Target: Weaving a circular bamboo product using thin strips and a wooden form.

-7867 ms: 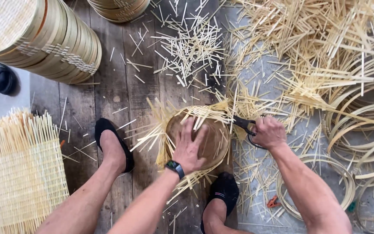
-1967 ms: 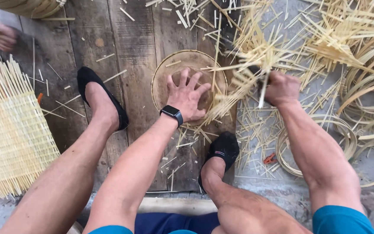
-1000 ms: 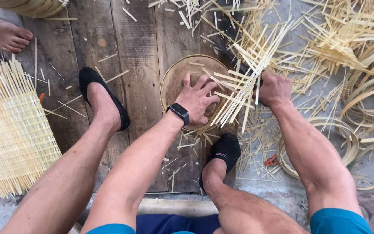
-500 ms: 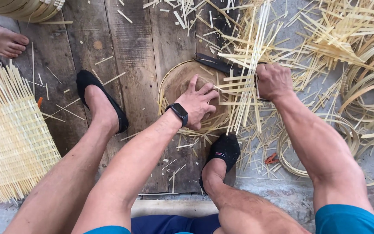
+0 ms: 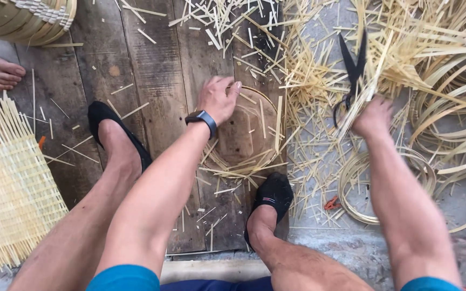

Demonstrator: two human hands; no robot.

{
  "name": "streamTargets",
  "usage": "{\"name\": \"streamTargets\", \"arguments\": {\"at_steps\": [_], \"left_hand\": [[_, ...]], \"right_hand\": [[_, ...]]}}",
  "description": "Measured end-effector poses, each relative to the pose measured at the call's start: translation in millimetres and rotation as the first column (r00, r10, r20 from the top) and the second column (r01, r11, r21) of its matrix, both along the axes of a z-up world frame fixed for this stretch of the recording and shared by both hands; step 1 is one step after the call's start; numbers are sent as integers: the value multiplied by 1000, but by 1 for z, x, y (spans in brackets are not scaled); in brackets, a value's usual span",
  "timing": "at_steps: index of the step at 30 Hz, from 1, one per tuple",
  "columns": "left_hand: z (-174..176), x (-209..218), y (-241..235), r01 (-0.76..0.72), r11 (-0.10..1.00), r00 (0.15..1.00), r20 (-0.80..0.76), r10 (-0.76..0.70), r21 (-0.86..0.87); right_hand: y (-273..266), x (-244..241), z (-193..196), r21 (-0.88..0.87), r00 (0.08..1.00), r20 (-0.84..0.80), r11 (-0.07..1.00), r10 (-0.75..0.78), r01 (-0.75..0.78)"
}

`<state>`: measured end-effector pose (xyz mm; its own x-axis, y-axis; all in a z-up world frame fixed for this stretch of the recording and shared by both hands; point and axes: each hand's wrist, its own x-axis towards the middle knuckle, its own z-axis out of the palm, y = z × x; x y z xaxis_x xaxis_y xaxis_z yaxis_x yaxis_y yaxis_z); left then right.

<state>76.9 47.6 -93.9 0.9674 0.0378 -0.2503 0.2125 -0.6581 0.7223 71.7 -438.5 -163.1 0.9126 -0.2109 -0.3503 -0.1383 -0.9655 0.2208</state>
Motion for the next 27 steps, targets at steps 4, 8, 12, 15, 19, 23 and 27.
{"name": "streamTargets", "arguments": {"at_steps": [4, 8, 12, 15, 19, 23, 27], "left_hand": [[44, 34, -9, 8, 997, 955, -296, 16, 82], [14, 31, -20, 4, 992, 847, -527, 64, 128], [-27, 34, -12, 243, 966, 901, -390, -190, 91], [26, 38, -16, -64, 995, 860, -502, 92, 73], [19, 36, -17, -64, 995, 877, -471, 93, 78], [3, 24, -24, -110, 987, 923, -358, 145, 116], [-15, 19, -28, -96, 976, 948, -281, 150, 196]], "right_hand": [[151, -26, 143, 289, 894, -341, 872, -290, 394], [213, -58, 151, 752, 910, -357, 512, -213, 415], [233, -45, 150, 757, 898, -383, 484, -216, 439], [235, -48, 144, 786, 902, -363, 444, -232, 430], [241, -35, 141, 734, 890, -376, 503, -257, 456], [239, -30, 134, 721, 835, -431, 426, -341, 546], [240, -29, 128, 737, 818, -432, 374, -380, 563]]}}
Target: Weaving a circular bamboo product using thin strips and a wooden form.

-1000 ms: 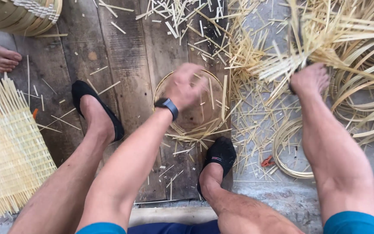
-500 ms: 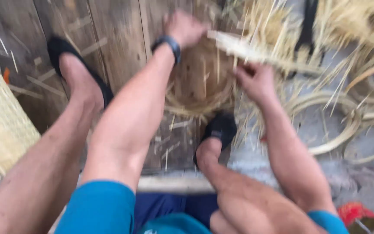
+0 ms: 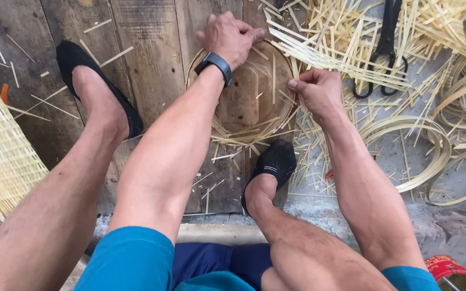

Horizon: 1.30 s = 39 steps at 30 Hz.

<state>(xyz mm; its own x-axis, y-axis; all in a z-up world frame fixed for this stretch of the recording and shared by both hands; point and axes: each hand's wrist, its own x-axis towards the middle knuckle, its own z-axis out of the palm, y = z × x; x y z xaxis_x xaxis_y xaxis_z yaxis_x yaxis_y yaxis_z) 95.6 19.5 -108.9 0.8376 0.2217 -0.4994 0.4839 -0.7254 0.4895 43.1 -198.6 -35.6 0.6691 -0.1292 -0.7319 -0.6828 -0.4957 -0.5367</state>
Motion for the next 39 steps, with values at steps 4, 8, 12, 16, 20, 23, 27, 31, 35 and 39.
{"name": "streamTargets", "arguments": {"at_steps": [4, 8, 12, 16, 20, 23, 27, 31, 35, 39], "left_hand": [[8, -2, 2, 18, 1000, 999, 46, -17, -9], [-16, -9, 14, -17, 997, 985, 171, 29, -73], [-7, -39, 69, -189, 977, 920, 330, 211, -97], [12, -82, 115, -203, 979, 976, -89, 200, -23], [3, -87, 125, -454, 801, 890, -147, 432, -391], [18, -85, 121, -501, 797, 863, -264, 431, -337], [42, -74, 106, -483, 844, 874, -194, 446, -234], [41, -82, 114, -501, 849, 857, -233, 459, -168], [42, -159, 101, -724, 209, 657, -566, 498, -658], [27, -192, 70, -756, -4, 573, -665, 478, -655]], "right_hand": [[4, -2, 4, -1, 998, 27, 999, -52, 52], [-8, 15, 26, -43, 999, -29, 998, 34, -35], [-103, 41, -1, 631, 769, 395, 757, -503, 171], [-130, 27, 14, 829, 585, 217, 464, -781, 311], [-45, -20, 40, 232, 958, 158, 952, -240, 201], [-18, -66, 2, 173, 990, -58, 976, -127, 136], [-4, -79, -12, 51, 990, 132, 997, -56, 49], [-5, -70, 8, 111, 993, 104, 993, -59, 47], [-3, -87, 33, 609, 883, -224, 648, -412, 457], [-3, -89, 1, 434, 932, -217, 826, -291, 359]]}}
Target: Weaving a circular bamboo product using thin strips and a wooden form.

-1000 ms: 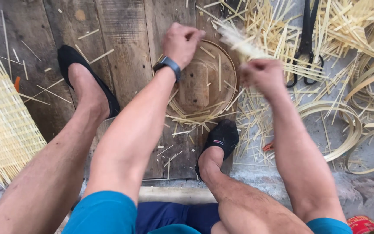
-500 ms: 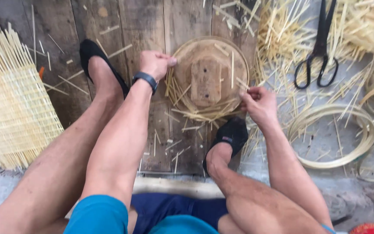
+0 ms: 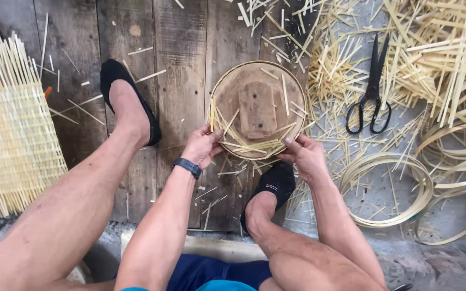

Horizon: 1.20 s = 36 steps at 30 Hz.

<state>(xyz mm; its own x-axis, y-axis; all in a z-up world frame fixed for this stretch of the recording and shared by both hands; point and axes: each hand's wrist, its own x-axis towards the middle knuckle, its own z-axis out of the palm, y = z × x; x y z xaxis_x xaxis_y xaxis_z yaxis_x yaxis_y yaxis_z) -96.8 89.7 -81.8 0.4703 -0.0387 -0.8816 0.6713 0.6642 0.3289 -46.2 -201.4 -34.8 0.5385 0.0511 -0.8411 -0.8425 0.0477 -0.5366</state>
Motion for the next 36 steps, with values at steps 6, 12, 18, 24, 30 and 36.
{"name": "streamTargets", "arguments": {"at_steps": [6, 12, 18, 24, 30, 36], "left_hand": [[5, 13, -26, 22, 969, 998, -63, -7, 247], [-11, -17, -61, -216, 973, 976, 15, 218, -81], [-22, -22, -85, -218, 959, 974, -24, 226, 182], [11, -7, -50, -154, 961, 986, 95, 135, 231], [126, 26, -11, 92, 458, 795, 211, -569, 884], [181, 93, -27, -8, 428, 420, 392, -818, 904]], "right_hand": [[-9, 4, -17, 8, 989, 146, 1000, 1, -2], [18, 10, 17, 75, 994, 22, 991, -109, 107], [7, -11, -37, 24, 989, 130, 998, -67, 65], [11, 7, -12, -50, 994, 94, 998, 47, -42], [46, 41, 88, -259, 766, 564, 947, 309, -191], [62, 45, 84, -104, 919, 387, 987, -74, 123]]}}
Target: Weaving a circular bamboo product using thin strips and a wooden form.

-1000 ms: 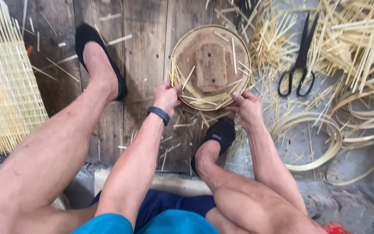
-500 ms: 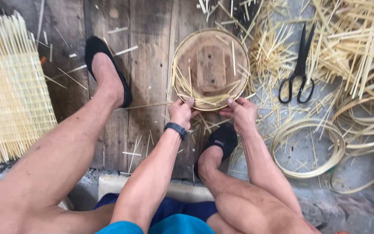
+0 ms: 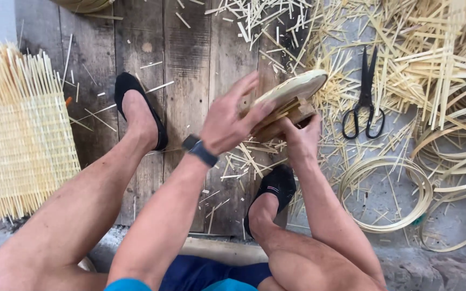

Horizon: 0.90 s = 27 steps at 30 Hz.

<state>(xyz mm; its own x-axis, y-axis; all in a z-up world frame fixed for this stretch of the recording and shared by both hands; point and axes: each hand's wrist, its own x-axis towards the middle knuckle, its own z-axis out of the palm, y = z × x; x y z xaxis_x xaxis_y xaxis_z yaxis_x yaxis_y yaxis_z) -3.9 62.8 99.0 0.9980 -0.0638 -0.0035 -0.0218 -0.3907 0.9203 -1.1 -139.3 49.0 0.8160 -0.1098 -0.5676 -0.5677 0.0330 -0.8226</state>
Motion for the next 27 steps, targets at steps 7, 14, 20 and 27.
{"name": "streamTargets", "arguments": {"at_steps": [7, 14, 20, 27], "left_hand": [[-18, 25, -19, -25, 977, 999, 30, 19, 210], [-14, 23, 10, -92, 986, 993, -67, 102, 140], [-78, 10, 134, -401, 898, 913, 154, 377, 179], [-22, 31, 173, -538, 838, 816, -306, 491, -90]], "right_hand": [[8, -13, 1, -134, 993, 116, 991, 19, -3], [-44, -46, -35, 260, 988, 154, 965, -12, -29], [-84, -83, -60, 785, 978, -82, 592, -193, 182], [-12, -67, -89, 679, 991, -132, 727, -14, 100]]}}
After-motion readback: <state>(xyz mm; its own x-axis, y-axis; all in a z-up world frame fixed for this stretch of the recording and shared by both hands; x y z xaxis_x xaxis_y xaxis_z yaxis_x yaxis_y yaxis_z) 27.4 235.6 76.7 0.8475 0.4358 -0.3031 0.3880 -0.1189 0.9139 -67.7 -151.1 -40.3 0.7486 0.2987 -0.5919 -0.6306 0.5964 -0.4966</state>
